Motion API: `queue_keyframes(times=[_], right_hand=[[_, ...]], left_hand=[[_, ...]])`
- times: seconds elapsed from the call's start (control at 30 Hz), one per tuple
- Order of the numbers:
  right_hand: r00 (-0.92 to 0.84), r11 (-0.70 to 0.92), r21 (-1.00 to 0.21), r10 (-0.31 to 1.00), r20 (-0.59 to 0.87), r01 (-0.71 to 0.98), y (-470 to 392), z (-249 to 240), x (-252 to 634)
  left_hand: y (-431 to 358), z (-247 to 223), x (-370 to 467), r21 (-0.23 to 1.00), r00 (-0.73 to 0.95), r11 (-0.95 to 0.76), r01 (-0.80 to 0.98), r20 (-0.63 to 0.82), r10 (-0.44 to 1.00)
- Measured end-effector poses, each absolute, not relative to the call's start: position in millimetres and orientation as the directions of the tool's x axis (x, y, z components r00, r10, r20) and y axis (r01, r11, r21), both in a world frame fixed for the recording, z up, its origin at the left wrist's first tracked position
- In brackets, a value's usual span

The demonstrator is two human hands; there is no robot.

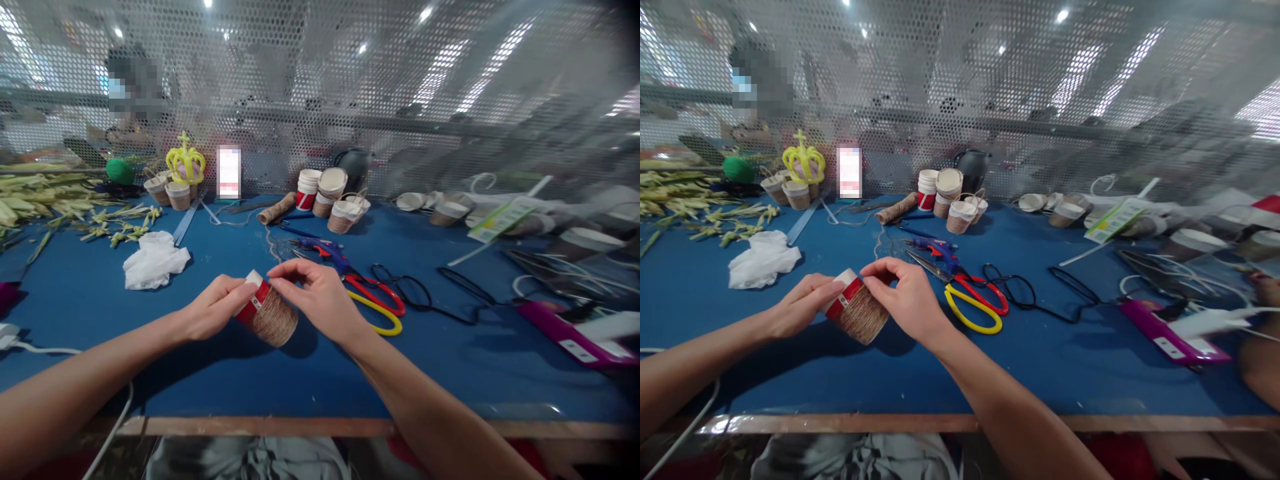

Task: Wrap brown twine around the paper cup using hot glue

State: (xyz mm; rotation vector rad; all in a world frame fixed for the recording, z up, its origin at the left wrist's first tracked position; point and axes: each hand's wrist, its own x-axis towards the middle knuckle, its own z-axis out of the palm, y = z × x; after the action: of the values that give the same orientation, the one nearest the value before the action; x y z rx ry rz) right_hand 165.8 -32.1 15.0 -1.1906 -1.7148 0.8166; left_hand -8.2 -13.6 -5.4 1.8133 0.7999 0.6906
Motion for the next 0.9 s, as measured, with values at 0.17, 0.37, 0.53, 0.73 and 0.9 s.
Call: queue_keyframes(times=[0.17,0.37,0.53,0.73,0.9], right_hand=[[-0.147,0.353,-0.809,0.935,0.323,0.470,-35.0,18.4,163.7],[-0.176,0.419,-0.747,0.905,0.386,0.517,-36.8,18.5,163.8],[-0.196,0.425,-0.745,0.904,0.381,0.514,-36.4,17.6,164.9],[-0.244,0.434,-0.732,0.901,0.359,0.526,-35.5,17.5,165.3],[-0.310,0.447,-0.710,0.893,0.325,0.544,-35.6,16.8,166.3]], left_hand=[[-13.2,-6.1,-9.0,0.930,0.631,-0.313,0.193,0.127,0.765],[-13.5,-5.7,-8.8,0.919,0.613,-0.326,0.220,0.129,0.779],[-12.9,-8.3,-9.5,0.933,0.629,-0.298,0.202,0.109,0.770],[-13.4,-7.6,-9.5,0.941,0.633,-0.284,0.182,0.109,0.766],[-13.2,-5.8,-6.4,0.986,0.527,-0.125,0.110,0.048,0.848]])
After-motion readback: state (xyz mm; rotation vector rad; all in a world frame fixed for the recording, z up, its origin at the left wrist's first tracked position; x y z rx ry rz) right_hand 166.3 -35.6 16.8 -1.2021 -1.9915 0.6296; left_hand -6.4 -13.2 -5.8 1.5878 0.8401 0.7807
